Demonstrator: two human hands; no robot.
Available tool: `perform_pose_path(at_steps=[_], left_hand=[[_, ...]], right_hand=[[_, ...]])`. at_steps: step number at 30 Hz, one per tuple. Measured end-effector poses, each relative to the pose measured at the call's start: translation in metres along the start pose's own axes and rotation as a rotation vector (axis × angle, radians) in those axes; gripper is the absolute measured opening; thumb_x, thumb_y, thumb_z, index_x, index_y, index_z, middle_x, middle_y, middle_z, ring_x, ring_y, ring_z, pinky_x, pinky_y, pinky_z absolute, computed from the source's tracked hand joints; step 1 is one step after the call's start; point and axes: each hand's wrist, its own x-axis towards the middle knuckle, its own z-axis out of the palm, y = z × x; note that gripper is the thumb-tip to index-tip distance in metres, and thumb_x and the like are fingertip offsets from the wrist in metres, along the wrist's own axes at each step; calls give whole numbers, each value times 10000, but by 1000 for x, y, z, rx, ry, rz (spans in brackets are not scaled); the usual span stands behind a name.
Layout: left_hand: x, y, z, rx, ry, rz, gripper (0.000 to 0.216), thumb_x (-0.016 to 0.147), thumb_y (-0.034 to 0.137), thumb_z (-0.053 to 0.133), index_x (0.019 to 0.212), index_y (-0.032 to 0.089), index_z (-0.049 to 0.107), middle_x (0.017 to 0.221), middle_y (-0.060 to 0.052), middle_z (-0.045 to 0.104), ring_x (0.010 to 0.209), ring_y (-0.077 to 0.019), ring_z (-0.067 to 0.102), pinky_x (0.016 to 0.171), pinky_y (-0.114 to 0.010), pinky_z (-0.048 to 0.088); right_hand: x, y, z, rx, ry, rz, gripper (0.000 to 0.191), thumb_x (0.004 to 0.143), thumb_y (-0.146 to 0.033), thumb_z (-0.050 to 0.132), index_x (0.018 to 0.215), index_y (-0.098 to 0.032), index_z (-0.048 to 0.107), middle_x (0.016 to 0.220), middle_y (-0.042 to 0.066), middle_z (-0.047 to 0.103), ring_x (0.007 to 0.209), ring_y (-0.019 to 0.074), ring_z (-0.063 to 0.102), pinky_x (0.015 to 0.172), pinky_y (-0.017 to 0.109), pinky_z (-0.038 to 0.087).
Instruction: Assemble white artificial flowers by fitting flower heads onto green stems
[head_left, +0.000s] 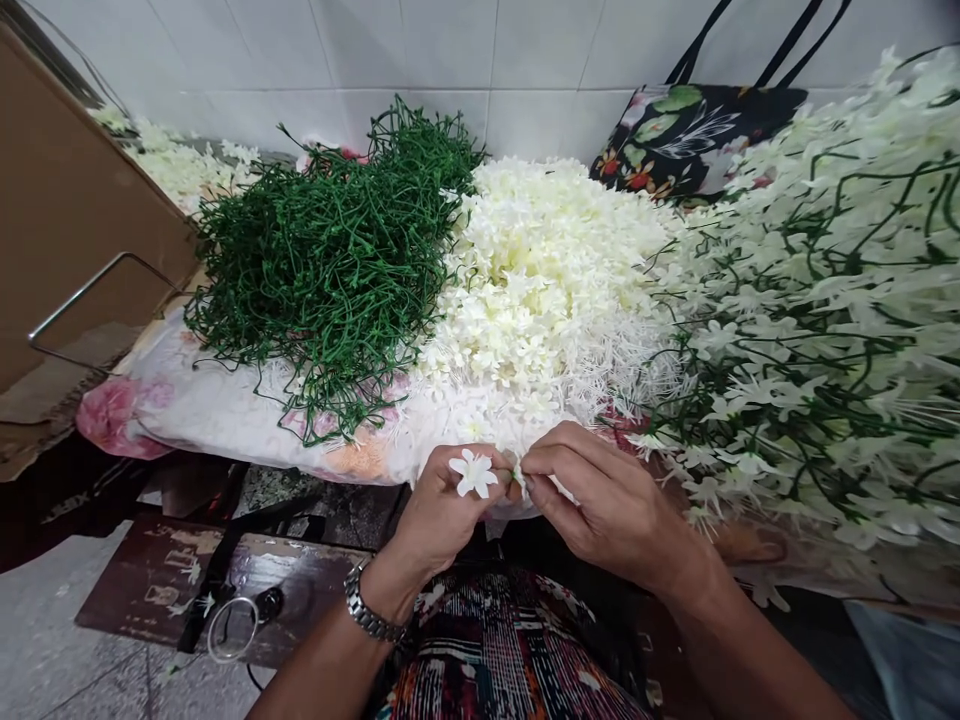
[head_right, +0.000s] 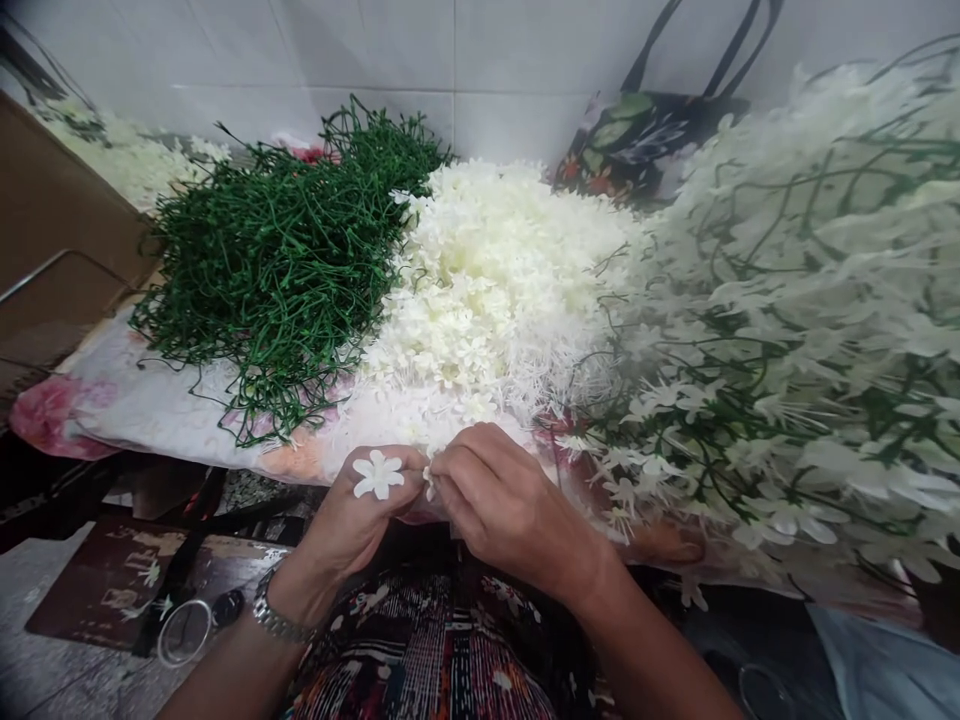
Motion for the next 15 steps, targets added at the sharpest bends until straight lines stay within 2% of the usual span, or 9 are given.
perform_pose_path(at_steps=[7,15], left_hand=[[1,-2,-1,57,-35,72,258,688,228,599,476,163,468,487,43,393,488,-78,332,448,-217,261],[0,-4,0,137,-18,107,222,658,194,546,468,167,435,483,47,362,488,-76,293,441,-211,242]], right_hand=[[-3,1,4,66,5,33,144,864,-60,448,815,-155,545,689,44,565,658,144,533,578,262,468],[-4,-2,5,77,-22,61,149,870,-64,434,828,-158,542,697,40,556,669,145,547,577,254,469]])
